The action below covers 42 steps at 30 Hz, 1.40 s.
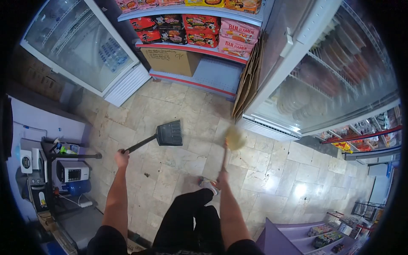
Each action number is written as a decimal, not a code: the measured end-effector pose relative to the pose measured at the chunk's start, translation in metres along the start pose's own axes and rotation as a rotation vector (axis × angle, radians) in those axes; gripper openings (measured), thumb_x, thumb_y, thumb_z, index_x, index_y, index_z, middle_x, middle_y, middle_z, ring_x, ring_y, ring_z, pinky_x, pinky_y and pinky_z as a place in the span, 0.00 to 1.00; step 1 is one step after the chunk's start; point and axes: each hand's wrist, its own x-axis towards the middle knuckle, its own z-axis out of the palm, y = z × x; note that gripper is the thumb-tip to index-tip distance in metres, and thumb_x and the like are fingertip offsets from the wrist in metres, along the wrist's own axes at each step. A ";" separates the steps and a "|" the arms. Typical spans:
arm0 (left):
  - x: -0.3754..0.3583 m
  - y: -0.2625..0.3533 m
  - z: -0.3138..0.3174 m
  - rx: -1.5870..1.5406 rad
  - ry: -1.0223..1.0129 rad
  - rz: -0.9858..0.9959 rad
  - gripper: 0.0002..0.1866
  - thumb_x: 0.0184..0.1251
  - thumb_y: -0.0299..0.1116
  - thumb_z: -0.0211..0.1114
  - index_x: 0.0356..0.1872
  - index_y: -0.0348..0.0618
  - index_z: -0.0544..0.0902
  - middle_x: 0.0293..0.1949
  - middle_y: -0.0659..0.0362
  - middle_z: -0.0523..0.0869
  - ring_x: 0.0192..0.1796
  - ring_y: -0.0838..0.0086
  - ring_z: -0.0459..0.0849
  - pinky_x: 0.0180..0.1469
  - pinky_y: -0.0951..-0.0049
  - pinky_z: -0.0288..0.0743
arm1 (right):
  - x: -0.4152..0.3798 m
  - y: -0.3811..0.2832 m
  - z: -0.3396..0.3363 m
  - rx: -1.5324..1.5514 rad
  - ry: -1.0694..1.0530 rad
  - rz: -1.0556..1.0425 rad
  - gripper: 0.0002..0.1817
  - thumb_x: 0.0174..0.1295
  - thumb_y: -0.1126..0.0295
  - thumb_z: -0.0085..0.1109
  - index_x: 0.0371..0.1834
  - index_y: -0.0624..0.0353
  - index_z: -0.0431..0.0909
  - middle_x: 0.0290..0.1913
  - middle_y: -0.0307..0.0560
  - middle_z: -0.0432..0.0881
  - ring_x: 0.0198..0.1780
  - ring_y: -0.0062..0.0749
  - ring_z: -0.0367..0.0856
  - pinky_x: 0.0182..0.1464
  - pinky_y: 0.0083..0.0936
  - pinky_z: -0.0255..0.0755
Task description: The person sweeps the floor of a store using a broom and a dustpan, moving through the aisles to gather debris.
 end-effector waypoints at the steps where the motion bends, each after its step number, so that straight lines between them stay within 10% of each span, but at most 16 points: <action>1: -0.018 -0.012 -0.024 -0.004 -0.022 -0.019 0.13 0.47 0.33 0.64 0.31 0.32 0.79 0.19 0.48 0.80 0.24 0.62 0.81 0.30 0.67 0.72 | -0.035 -0.023 0.024 -0.097 -0.103 0.031 0.13 0.54 0.65 0.48 0.40 0.59 0.70 0.23 0.49 0.71 0.21 0.38 0.69 0.16 0.38 0.62; 4: -0.068 -0.028 -0.090 0.022 0.046 -0.051 0.12 0.50 0.30 0.61 0.27 0.27 0.79 0.15 0.51 0.80 0.20 0.69 0.81 0.27 0.73 0.72 | -0.096 -0.034 0.081 -0.284 -0.145 0.087 0.14 0.53 0.65 0.48 0.39 0.62 0.73 0.21 0.50 0.74 0.22 0.40 0.74 0.19 0.39 0.65; 10: -0.123 -0.098 -0.173 -0.316 0.105 -0.381 0.11 0.52 0.29 0.59 0.27 0.25 0.78 0.18 0.52 0.81 0.18 0.71 0.80 0.24 0.76 0.73 | -0.162 0.035 0.056 -0.282 -0.168 -0.509 0.23 0.52 0.69 0.48 0.55 0.52 0.70 0.19 0.48 0.76 0.16 0.33 0.73 0.20 0.32 0.67; 16: -0.131 -0.215 -0.212 -0.793 0.120 -0.749 0.10 0.53 0.25 0.54 0.26 0.21 0.73 0.21 0.48 0.78 0.18 0.63 0.79 0.25 0.70 0.79 | -0.184 -0.024 -0.006 -0.526 0.023 -0.372 0.24 0.58 0.64 0.48 0.60 0.49 0.64 0.14 0.41 0.70 0.13 0.24 0.66 0.14 0.26 0.60; 19: -0.118 -0.231 -0.237 -0.624 -0.214 -0.571 0.08 0.55 0.20 0.49 0.27 0.19 0.70 0.28 0.43 0.77 0.27 0.58 0.80 0.32 0.65 0.81 | -0.151 -0.087 0.041 -0.138 0.084 -0.271 0.11 0.60 0.62 0.45 0.44 0.49 0.71 0.09 0.40 0.63 0.08 0.24 0.59 0.09 0.25 0.54; 22: -0.089 -0.324 -0.230 -0.907 -0.260 -0.884 0.07 0.56 0.18 0.46 0.27 0.19 0.69 0.32 0.40 0.75 0.33 0.54 0.79 0.39 0.62 0.81 | -0.076 -0.127 0.106 0.425 -0.055 -0.062 0.11 0.60 0.60 0.45 0.22 0.49 0.61 0.07 0.38 0.58 0.04 0.25 0.53 0.07 0.22 0.49; 25: -0.063 -0.350 -0.247 -0.670 -0.418 -0.746 0.06 0.55 0.16 0.48 0.27 0.18 0.68 0.31 0.41 0.73 0.35 0.52 0.77 0.43 0.56 0.80 | 0.005 -0.159 0.208 0.297 0.016 -0.038 0.10 0.58 0.61 0.44 0.22 0.53 0.63 0.10 0.41 0.60 0.08 0.26 0.58 0.08 0.24 0.52; 30: -0.001 -0.340 -0.278 -1.119 -0.135 -1.272 0.06 0.52 0.14 0.48 0.31 0.18 0.67 0.36 0.42 0.72 0.41 0.51 0.75 0.48 0.55 0.77 | 0.012 -0.223 0.462 -0.274 0.116 -0.200 0.17 0.57 0.61 0.42 0.42 0.60 0.71 0.26 0.51 0.75 0.19 0.34 0.73 0.15 0.31 0.65; 34: 0.035 -0.358 -0.298 -1.166 -0.249 -1.194 0.11 0.50 0.15 0.47 0.36 0.17 0.66 0.39 0.42 0.73 0.46 0.50 0.74 0.54 0.55 0.73 | -0.074 -0.237 0.637 -0.813 -0.103 -0.328 0.18 0.56 0.64 0.38 0.42 0.58 0.76 0.39 0.55 0.80 0.42 0.45 0.79 0.41 0.36 0.73; 42: 0.064 -0.334 -0.289 -0.942 -0.307 -1.000 0.26 0.50 0.15 0.48 0.54 0.17 0.55 0.29 0.55 0.70 0.33 0.74 0.76 0.54 0.66 0.73 | -0.182 -0.209 0.656 -1.550 -0.228 -0.695 0.17 0.62 0.64 0.35 0.47 0.49 0.75 0.39 0.44 0.80 0.40 0.36 0.80 0.38 0.33 0.73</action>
